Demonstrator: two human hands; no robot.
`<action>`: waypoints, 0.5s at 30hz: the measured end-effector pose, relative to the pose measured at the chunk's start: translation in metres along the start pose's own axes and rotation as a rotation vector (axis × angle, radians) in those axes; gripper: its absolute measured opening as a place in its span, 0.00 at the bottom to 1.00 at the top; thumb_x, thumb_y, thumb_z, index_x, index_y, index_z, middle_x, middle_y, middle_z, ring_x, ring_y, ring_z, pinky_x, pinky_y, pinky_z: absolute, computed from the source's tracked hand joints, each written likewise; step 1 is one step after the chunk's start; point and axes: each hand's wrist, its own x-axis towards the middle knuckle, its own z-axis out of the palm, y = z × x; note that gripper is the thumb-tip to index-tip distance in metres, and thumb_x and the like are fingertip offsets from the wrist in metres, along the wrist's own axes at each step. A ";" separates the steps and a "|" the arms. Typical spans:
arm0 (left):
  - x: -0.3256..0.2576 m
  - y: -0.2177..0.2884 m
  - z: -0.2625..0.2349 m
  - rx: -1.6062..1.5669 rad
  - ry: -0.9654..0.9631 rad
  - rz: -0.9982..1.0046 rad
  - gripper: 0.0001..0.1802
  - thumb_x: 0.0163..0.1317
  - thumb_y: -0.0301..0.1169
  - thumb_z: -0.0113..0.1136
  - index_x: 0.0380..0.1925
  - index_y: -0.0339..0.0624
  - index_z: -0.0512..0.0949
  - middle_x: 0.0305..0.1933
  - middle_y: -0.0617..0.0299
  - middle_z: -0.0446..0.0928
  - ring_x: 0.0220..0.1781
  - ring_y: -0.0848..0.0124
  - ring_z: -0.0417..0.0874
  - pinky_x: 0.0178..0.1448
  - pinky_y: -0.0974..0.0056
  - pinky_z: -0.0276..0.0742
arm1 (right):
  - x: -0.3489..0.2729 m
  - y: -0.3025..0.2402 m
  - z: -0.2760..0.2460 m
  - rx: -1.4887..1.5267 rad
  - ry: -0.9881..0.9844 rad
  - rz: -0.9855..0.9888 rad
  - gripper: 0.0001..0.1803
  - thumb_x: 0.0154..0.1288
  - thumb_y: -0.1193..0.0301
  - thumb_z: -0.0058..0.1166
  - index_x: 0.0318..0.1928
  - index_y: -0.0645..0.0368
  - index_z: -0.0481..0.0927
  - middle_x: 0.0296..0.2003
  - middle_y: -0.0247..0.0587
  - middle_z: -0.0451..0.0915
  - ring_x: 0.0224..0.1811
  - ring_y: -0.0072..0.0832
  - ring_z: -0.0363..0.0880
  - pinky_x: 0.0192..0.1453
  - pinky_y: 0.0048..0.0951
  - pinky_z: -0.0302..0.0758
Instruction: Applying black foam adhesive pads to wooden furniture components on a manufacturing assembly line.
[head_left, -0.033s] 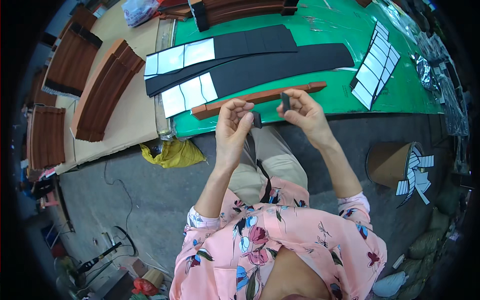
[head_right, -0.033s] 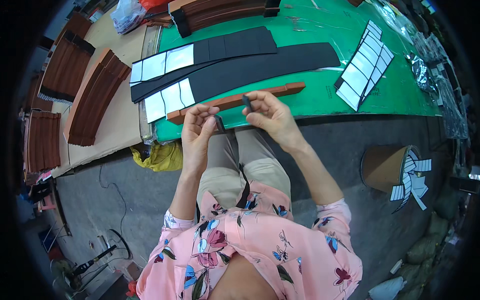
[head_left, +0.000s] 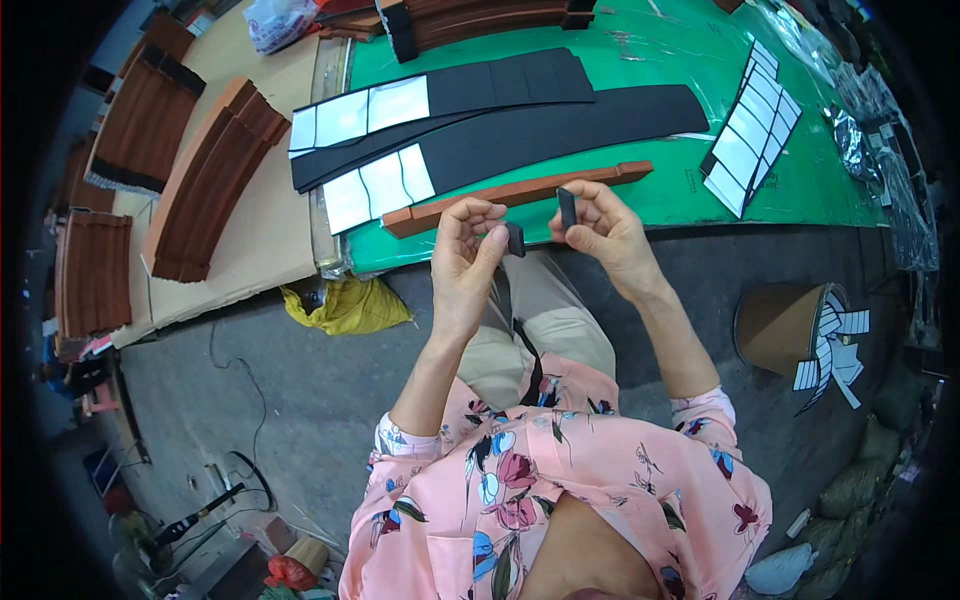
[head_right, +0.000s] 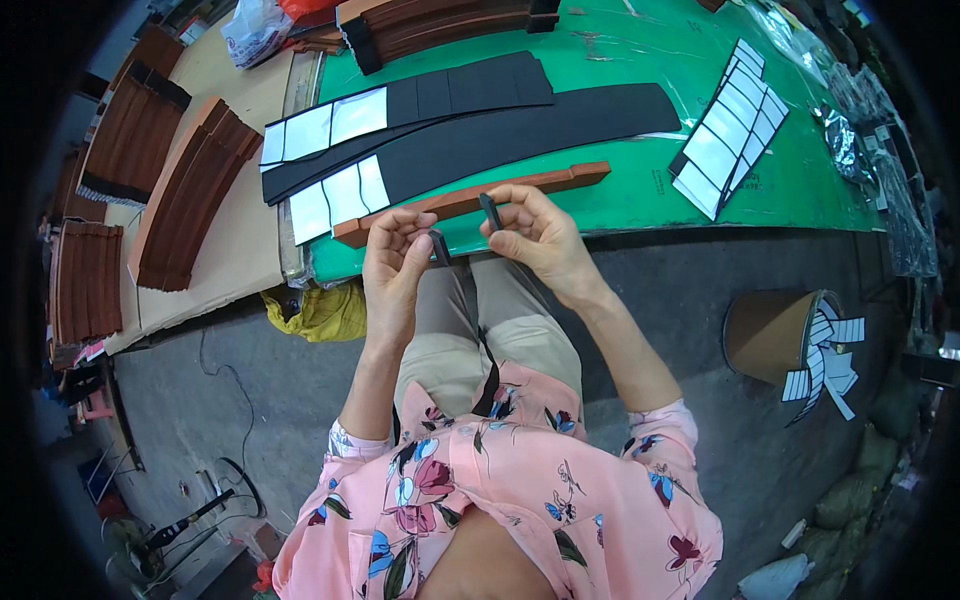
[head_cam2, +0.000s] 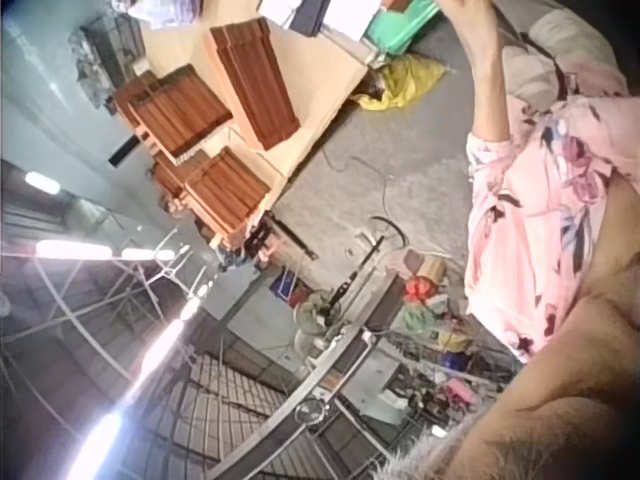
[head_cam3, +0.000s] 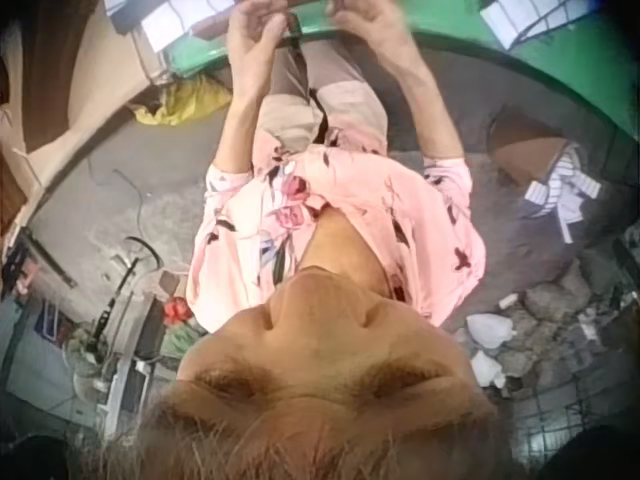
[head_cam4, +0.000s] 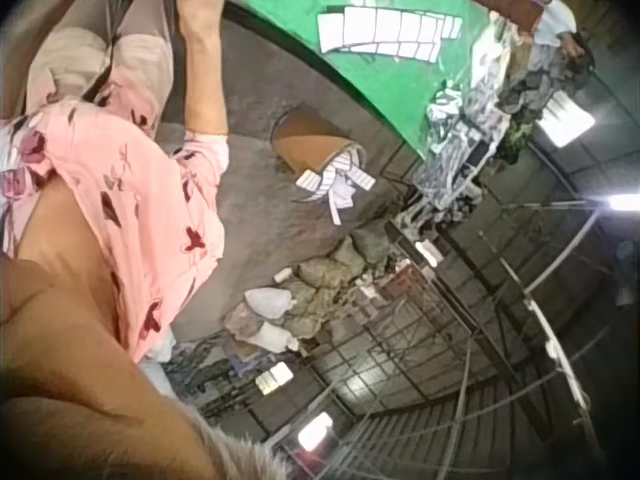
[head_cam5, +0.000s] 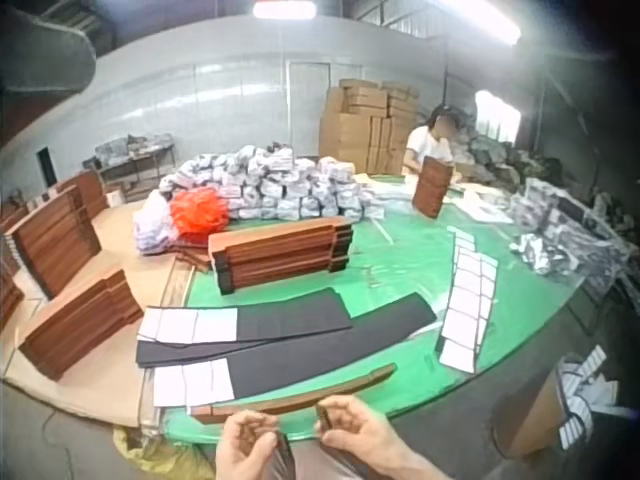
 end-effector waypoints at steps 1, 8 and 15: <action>-0.002 -0.001 0.002 0.049 -0.010 0.052 0.14 0.62 0.24 0.53 0.48 0.37 0.68 0.47 0.61 0.72 0.47 0.76 0.72 0.49 0.72 0.69 | -0.003 0.004 0.001 0.092 -0.020 0.006 0.19 0.59 0.76 0.57 0.51 0.62 0.69 0.39 0.34 0.76 0.42 0.20 0.75 0.47 0.21 0.74; -0.015 -0.002 0.011 0.614 -0.181 0.191 0.10 0.57 0.26 0.59 0.40 0.42 0.74 0.47 0.57 0.72 0.49 0.68 0.72 0.49 0.65 0.68 | -0.020 0.008 -0.021 0.201 0.038 0.022 0.18 0.60 0.72 0.57 0.49 0.63 0.71 0.38 0.33 0.75 0.39 0.18 0.76 0.45 0.23 0.76; 0.008 -0.024 0.060 1.400 -0.438 0.569 0.22 0.47 0.40 0.65 0.43 0.51 0.76 0.60 0.55 0.65 0.64 0.57 0.62 0.63 0.38 0.50 | -0.018 -0.002 -0.109 -0.065 0.348 -0.050 0.15 0.60 0.71 0.57 0.48 0.61 0.77 0.38 0.31 0.76 0.38 0.17 0.74 0.45 0.19 0.74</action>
